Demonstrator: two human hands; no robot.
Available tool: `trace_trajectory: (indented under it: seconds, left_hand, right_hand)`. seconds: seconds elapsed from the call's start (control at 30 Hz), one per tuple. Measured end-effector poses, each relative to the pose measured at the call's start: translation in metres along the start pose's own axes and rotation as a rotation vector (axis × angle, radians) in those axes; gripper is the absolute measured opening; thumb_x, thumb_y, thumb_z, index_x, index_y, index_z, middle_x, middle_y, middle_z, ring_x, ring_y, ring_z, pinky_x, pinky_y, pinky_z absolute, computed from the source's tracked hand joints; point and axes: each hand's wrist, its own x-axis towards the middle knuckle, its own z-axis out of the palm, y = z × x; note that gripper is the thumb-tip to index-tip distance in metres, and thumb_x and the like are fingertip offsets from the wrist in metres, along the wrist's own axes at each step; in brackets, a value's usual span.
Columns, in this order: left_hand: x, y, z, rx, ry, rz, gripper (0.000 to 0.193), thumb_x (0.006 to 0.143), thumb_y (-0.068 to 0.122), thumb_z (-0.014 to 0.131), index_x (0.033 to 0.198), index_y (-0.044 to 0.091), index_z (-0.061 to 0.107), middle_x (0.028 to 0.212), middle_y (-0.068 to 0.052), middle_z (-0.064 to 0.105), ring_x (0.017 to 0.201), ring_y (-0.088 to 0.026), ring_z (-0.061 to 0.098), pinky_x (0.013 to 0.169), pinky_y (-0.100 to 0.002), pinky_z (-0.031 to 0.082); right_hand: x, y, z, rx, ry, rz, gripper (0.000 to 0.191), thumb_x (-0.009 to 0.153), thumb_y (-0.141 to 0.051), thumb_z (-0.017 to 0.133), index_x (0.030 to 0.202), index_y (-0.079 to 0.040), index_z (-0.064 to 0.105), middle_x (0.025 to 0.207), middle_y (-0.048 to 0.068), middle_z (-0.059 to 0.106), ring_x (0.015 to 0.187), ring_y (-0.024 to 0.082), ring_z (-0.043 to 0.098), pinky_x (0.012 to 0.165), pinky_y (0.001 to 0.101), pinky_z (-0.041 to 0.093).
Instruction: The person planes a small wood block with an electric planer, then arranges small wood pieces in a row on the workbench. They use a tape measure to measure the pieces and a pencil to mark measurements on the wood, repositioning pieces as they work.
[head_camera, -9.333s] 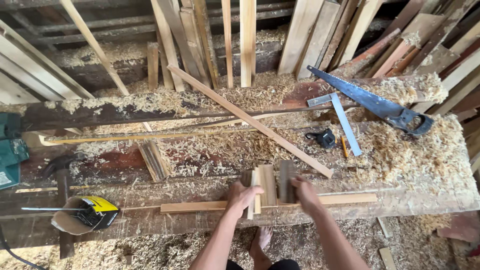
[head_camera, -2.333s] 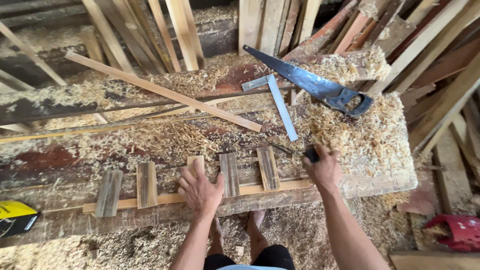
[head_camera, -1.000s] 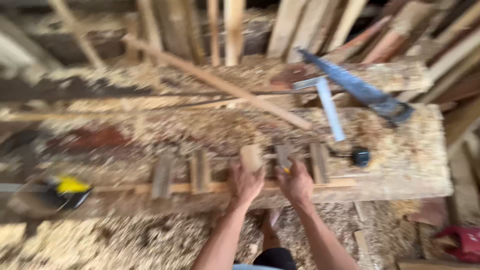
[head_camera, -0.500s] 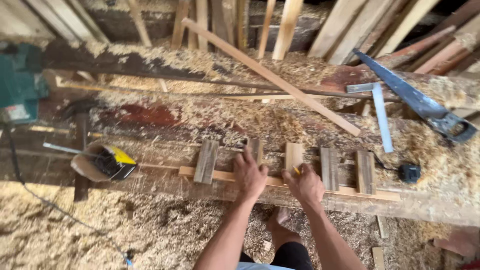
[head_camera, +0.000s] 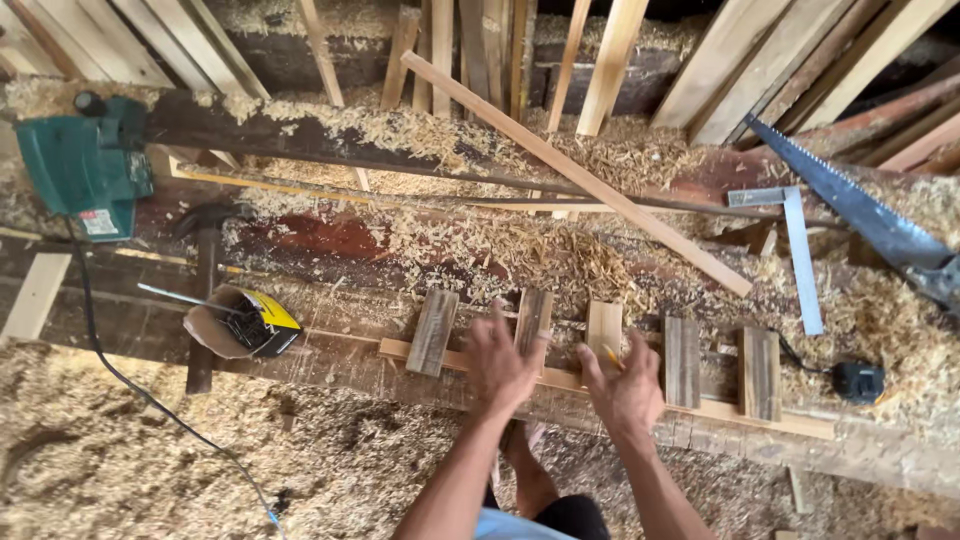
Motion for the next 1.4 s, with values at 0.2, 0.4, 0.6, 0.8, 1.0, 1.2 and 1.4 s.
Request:
trace_trajectory:
  seconds: [0.2,0.4,0.6,0.8,1.0,1.2,1.4]
  left_hand:
    - [0.016,-0.062,-0.057,0.223,-0.032,-0.229,0.103,0.083,0.055,0.076,0.162,0.015,0.023,0.153,-0.019,0.036,0.137,-0.035,0.045,0.114,-0.052,0.040]
    - [0.048,-0.100,-0.054,-0.039,-0.098,-0.146,0.104,0.080,0.033,0.081,0.161,0.015,0.018,0.161,-0.024,0.021,0.137,-0.040,0.042,0.096,-0.052,0.054]
    - [0.049,-0.100,-0.052,-0.004,-0.139,-0.096,0.105,0.083,0.037,0.083,0.161,0.011,0.017,0.158,-0.026,0.024,0.133,-0.039,0.047,0.092,-0.047,0.058]
    - [0.052,-0.097,-0.061,-0.151,-0.152,-0.063,0.104,0.082,0.037,0.082,0.162,0.010,0.020,0.142,-0.021,0.039,0.121,-0.033,0.058,0.089,-0.042,0.060]
    - [0.056,-0.102,-0.065,-0.109,-0.136,-0.006,0.119,0.073,0.043,0.092,0.159,0.007,0.017,0.134,-0.020,0.041,0.111,-0.032,0.056,0.078,-0.041,0.058]
    - [0.063,-0.091,-0.069,-0.109,-0.104,0.021,0.112,0.079,0.037,0.087,0.160,0.006,0.017,0.127,-0.018,0.045,0.100,-0.027,0.059,0.069,-0.036,0.060]
    - [0.061,-0.086,-0.066,-0.144,-0.095,-0.003,0.112,0.079,0.035,0.085,0.162,0.006,0.015,0.124,-0.017,0.044,0.098,-0.026,0.058,0.071,-0.038,0.061]
  right_hand:
    - [0.000,-0.064,0.047,0.076,-0.242,-0.100,0.068,0.089,-0.055,0.074,0.134,-0.008,0.052,0.105,0.019,0.069,0.072,0.024,0.068,0.045,0.0381,0.060]
    - [0.012,-0.101,0.042,-0.124,-0.513,0.179,0.065,0.086,-0.056,0.075,0.126,-0.010,0.052,0.081,0.008,0.074,0.058,0.018,0.066,0.047,0.0358,0.055]
    - [0.003,-0.116,0.052,-0.106,-0.431,0.183,0.060,0.084,-0.052,0.075,0.126,-0.016,0.053,0.084,0.008,0.074,0.056,0.018,0.067,0.041,0.0327,0.054]
    - [0.002,-0.125,0.059,-0.101,-0.414,0.269,0.054,0.085,-0.056,0.074,0.118,-0.019,0.055,0.086,0.006,0.076,0.060,0.019,0.068,0.044,0.0336,0.052]
    - [-0.003,-0.131,0.058,-0.112,-0.377,0.265,0.046,0.086,-0.056,0.073,0.108,-0.019,0.058,0.085,0.007,0.075,0.065,0.020,0.070,0.049,0.0345,0.055]
    - [-0.003,-0.132,0.057,-0.100,-0.348,0.236,0.047,0.086,-0.055,0.074,0.108,-0.017,0.058,0.086,0.009,0.075,0.066,0.020,0.069,0.049,0.0352,0.056]
    - [-0.004,-0.131,0.054,-0.107,-0.405,0.306,0.054,0.086,-0.060,0.072,0.117,-0.019,0.057,0.090,0.008,0.075,0.061,0.019,0.069,0.043,0.0323,0.053]
